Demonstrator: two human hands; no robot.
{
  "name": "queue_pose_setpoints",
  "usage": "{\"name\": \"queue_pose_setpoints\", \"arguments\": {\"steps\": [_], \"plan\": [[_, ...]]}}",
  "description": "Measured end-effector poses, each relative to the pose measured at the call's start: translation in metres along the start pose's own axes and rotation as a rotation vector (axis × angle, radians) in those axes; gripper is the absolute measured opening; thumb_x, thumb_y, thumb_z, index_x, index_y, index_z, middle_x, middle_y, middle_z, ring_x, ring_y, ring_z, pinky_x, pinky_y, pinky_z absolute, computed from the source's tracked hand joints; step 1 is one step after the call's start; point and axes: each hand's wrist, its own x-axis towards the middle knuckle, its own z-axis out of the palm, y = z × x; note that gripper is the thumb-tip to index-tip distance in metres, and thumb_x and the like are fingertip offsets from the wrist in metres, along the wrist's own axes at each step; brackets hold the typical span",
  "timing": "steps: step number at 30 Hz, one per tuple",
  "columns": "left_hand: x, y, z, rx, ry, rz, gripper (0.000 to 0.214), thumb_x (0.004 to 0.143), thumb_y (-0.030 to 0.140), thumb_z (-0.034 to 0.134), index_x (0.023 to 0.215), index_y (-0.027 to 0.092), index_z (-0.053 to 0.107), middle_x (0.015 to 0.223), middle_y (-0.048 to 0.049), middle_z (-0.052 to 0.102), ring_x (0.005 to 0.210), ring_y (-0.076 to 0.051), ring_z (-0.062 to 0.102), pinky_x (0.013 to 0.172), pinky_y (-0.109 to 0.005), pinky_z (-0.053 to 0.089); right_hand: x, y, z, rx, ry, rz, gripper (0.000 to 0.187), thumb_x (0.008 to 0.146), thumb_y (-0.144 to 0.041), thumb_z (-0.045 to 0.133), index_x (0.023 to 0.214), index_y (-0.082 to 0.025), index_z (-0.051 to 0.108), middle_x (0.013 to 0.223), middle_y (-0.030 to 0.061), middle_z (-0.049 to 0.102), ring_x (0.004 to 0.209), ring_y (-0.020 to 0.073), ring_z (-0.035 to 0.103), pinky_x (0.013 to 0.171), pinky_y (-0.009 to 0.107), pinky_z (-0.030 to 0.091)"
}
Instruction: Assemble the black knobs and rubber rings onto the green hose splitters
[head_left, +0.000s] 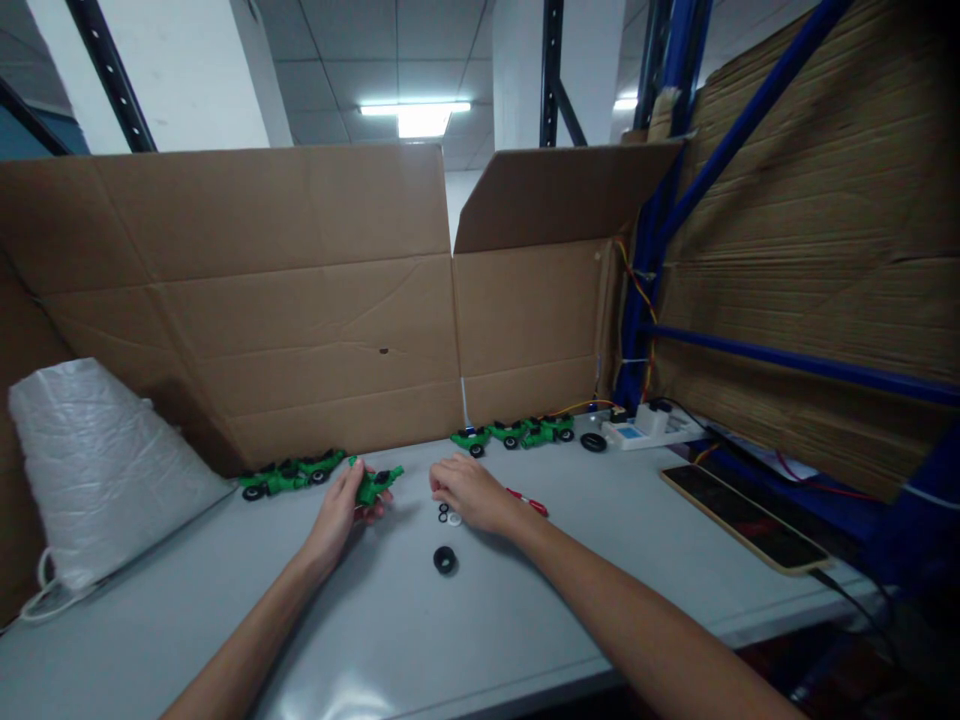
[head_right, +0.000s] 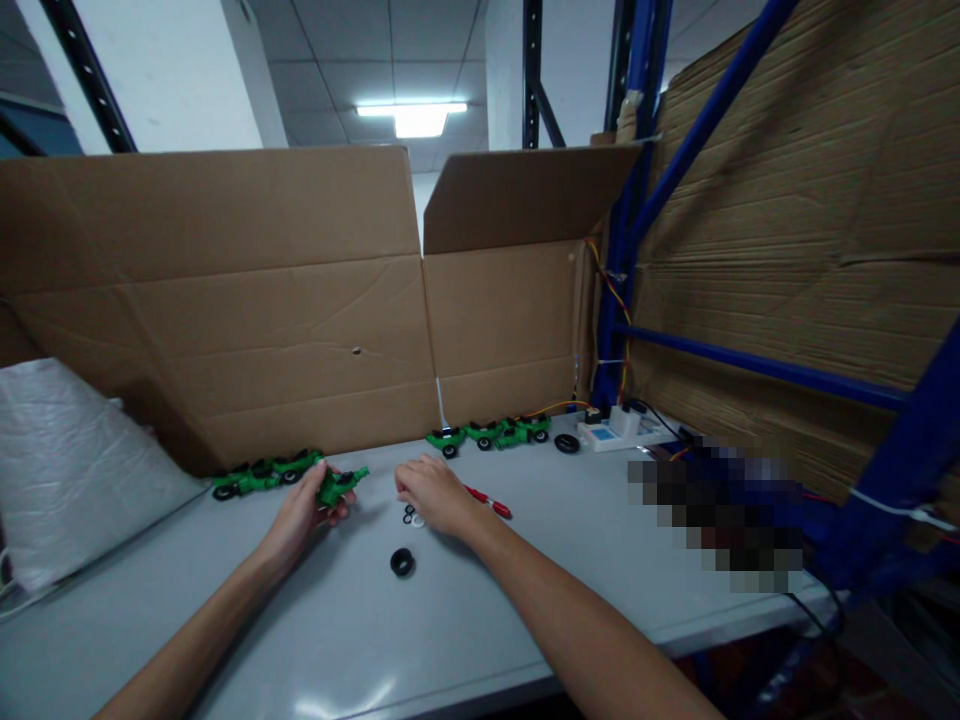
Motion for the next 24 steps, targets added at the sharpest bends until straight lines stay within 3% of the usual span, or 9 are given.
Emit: {"name": "queue_pose_setpoints", "arguments": {"steps": [4, 10, 19, 24], "plan": [[0.0021, -0.0026, -0.0014, -0.024, 0.019, -0.014, 0.060, 0.085, 0.077, 0.070, 0.098, 0.020, 0.053, 0.081, -0.0078, 0.078, 0.060, -0.022, 0.072, 0.051, -0.026, 0.049, 0.0001, -0.0008, 0.0003, -0.025, -0.014, -0.001, 0.011, 0.105, -0.014, 0.062, 0.096, -0.019, 0.066, 0.099, 0.0059, 0.072, 0.093, 0.0225, 0.057, 0.085, 0.033, 0.038], [0.0044, -0.0049, -0.0018, -0.038, 0.074, -0.010, 0.063, 0.079, 0.074, 0.078, 0.099, 0.017, 0.059, 0.084, -0.0031, 0.073, 0.060, -0.019, 0.071, 0.050, -0.025, 0.051, -0.0025, 0.0004, -0.0002, -0.054, -0.048, -0.003, 0.022, 0.098, 0.000, 0.062, 0.107, -0.019, 0.070, 0.107, 0.0064, 0.073, 0.099, 0.0223, 0.058, 0.086, 0.032, 0.037], [0.0061, -0.0099, -0.0050, 0.027, 0.087, -0.013, 0.074, 0.079, 0.072, 0.080, 0.124, 0.014, 0.068, 0.099, -0.0088, 0.074, 0.061, -0.014, 0.068, 0.050, -0.022, 0.048, -0.0014, 0.0001, -0.0027, -0.079, -0.049, 0.043, 0.007, 0.101, -0.014, 0.069, 0.101, -0.020, 0.066, 0.103, 0.0035, 0.073, 0.097, 0.0219, 0.058, 0.083, 0.032, 0.036], [0.0046, -0.0077, -0.0044, 0.037, 0.084, 0.012, 0.067, 0.081, 0.071, 0.078, 0.119, 0.018, 0.065, 0.099, -0.0064, 0.074, 0.059, -0.013, 0.067, 0.049, -0.020, 0.045, -0.0026, -0.0003, -0.0030, -0.100, -0.070, 0.045, 0.006, 0.102, -0.018, 0.070, 0.098, -0.020, 0.067, 0.102, 0.0043, 0.072, 0.098, 0.0228, 0.057, 0.082, 0.032, 0.034]]}}
